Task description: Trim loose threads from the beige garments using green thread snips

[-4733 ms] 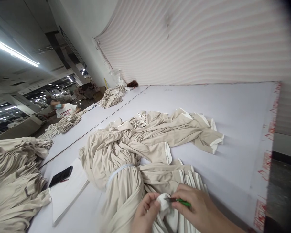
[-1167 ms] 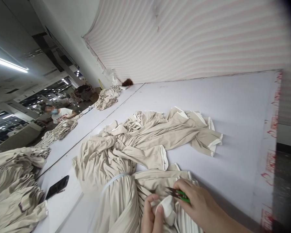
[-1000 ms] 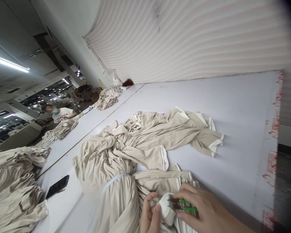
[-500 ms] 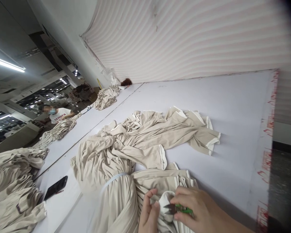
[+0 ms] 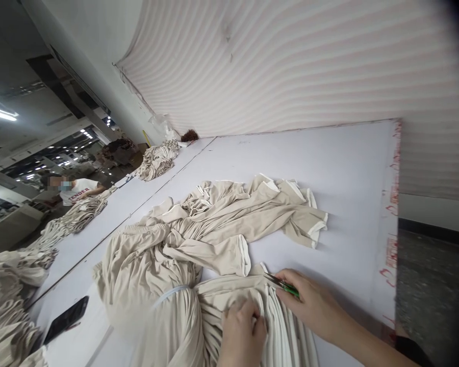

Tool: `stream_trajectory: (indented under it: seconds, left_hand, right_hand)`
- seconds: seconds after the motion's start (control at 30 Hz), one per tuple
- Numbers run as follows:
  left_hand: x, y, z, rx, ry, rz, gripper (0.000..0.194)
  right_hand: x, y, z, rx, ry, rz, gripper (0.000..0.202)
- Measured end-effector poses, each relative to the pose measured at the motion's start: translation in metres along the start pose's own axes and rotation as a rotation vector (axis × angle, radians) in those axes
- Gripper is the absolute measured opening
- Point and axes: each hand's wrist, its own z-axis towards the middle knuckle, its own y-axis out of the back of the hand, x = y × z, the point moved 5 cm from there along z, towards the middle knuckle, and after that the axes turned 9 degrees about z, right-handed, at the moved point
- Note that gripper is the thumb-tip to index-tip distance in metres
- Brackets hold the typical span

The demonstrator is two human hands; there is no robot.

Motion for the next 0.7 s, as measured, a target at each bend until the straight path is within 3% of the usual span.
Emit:
stream_trajectory:
  seconds: [0.13, 0.2, 0.27, 0.37, 0.43, 0.57, 0.63, 0.7]
  left_hand:
    - [0.018, 0.016, -0.018, -0.295, -0.168, -0.334, 0.009]
    - [0.027, 0.020, -0.020, -0.241, -0.182, -0.556, 0.021]
    - [0.028, 0.016, -0.015, -0.088, -0.066, -0.602, 0.025]
    - [0.018, 0.005, -0.004, 0.066, 0.118, -0.302, 0.017]
    - [0.009, -0.001, 0.003, 0.118, 0.119, -0.153, 0.009]
    - [0.013, -0.015, 0.002, 0.242, 0.085, -0.203, 0.005]
    - [0.022, -0.017, -0.006, 0.232, 0.055, -0.255, 0.008]
    - [0.027, -0.014, -0.015, 0.113, -0.016, -0.287, 0.013]
  right_hand:
    - [0.007, -0.006, 0.017, 0.029, 0.022, -0.077, 0.015]
    - [0.006, -0.012, 0.024, 0.062, 0.030, -0.110, 0.015]
    - [0.004, -0.018, 0.029, 0.097, 0.027, -0.143, 0.013]
    - [0.002, -0.023, 0.032, 0.128, 0.024, -0.162, 0.012]
    - [0.004, -0.022, 0.031, 0.135, 0.025, -0.152, 0.013]
    - [0.012, -0.017, 0.025, 0.142, 0.021, -0.118, 0.011]
    - [0.016, -0.015, 0.022, 0.148, 0.022, -0.107, 0.010]
    - [0.019, -0.013, 0.018, 0.157, 0.027, -0.075, 0.015]
